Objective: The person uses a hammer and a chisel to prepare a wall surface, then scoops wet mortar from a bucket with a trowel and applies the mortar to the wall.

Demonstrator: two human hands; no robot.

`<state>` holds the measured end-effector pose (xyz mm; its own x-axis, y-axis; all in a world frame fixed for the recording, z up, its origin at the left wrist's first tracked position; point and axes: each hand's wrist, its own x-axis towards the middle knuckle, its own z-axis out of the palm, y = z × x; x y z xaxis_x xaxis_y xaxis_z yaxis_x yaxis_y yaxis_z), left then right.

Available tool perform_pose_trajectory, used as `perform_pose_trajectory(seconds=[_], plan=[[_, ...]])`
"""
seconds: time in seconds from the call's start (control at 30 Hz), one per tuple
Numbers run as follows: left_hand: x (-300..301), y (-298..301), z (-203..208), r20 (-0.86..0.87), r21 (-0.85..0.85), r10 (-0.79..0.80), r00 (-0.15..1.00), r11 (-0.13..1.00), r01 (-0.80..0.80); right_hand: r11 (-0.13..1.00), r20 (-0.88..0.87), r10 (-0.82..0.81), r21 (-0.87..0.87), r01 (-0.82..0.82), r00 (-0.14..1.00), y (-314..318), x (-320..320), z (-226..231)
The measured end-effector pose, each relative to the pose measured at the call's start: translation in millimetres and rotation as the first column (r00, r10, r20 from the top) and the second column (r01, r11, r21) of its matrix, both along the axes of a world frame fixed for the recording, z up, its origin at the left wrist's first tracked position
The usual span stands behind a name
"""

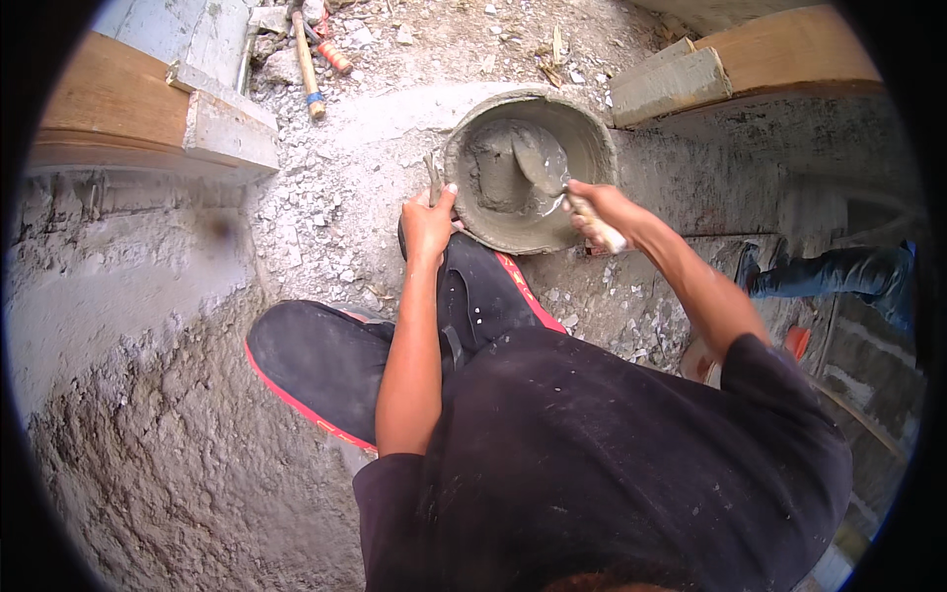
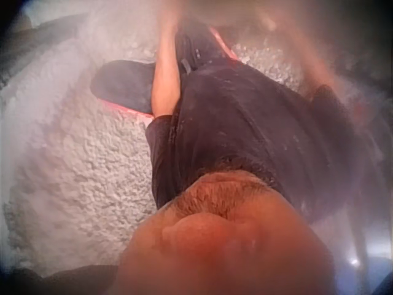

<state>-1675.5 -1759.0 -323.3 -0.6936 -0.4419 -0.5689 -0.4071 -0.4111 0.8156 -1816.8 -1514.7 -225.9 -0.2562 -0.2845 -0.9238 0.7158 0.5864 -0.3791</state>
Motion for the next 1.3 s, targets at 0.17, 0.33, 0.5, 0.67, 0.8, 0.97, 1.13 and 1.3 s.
perform_pose_trajectory(seconds=[0.17,0.33,0.5,0.67,0.8,0.97,1.13,1.3], plan=[[1,-1,-2,-0.034,-0.027,0.076,0.997,0.997,-0.077,0.193,-0.276,0.959,0.463,-0.865,0.066,-15,-49,17],[-4,8,-1,-0.01,-0.109,0.039,0.999,0.993,-0.04,0.258,-0.356,0.934,0.62,-0.741,0.028,-62,-67,51],[-2,4,-14,-0.037,-0.17,0.105,0.994,0.979,-0.11,0.024,-0.193,0.972,0.646,-0.763,-0.133,-49,-21,36],[-2,6,0,0.026,-0.174,-0.01,1.0,0.985,0.014,0.057,-0.232,0.9,0.902,-0.429,-0.368,-15,-42,50],[-3,9,2,0.002,-0.18,0.014,1.0,0.984,-0.013,0.045,-0.294,0.905,0.786,-0.617,-0.309,-5,-24,-21],[-2,8,9,0.036,-0.317,-0.038,0.999,0.947,0.047,0.298,-0.542,0.839,0.529,-0.795,-0.046,-1,-11,-35],[-3,7,6,0.014,-0.266,0.025,1.0,0.964,-0.021,0.969,0.009,0.229,-0.096,-0.227,0.973,-11,33,-36],[1,-1,2,0.049,-0.182,-0.033,0.998,0.983,0.041,0.848,0.379,-0.272,-0.339,0.406,0.885,-5,48,-26]])
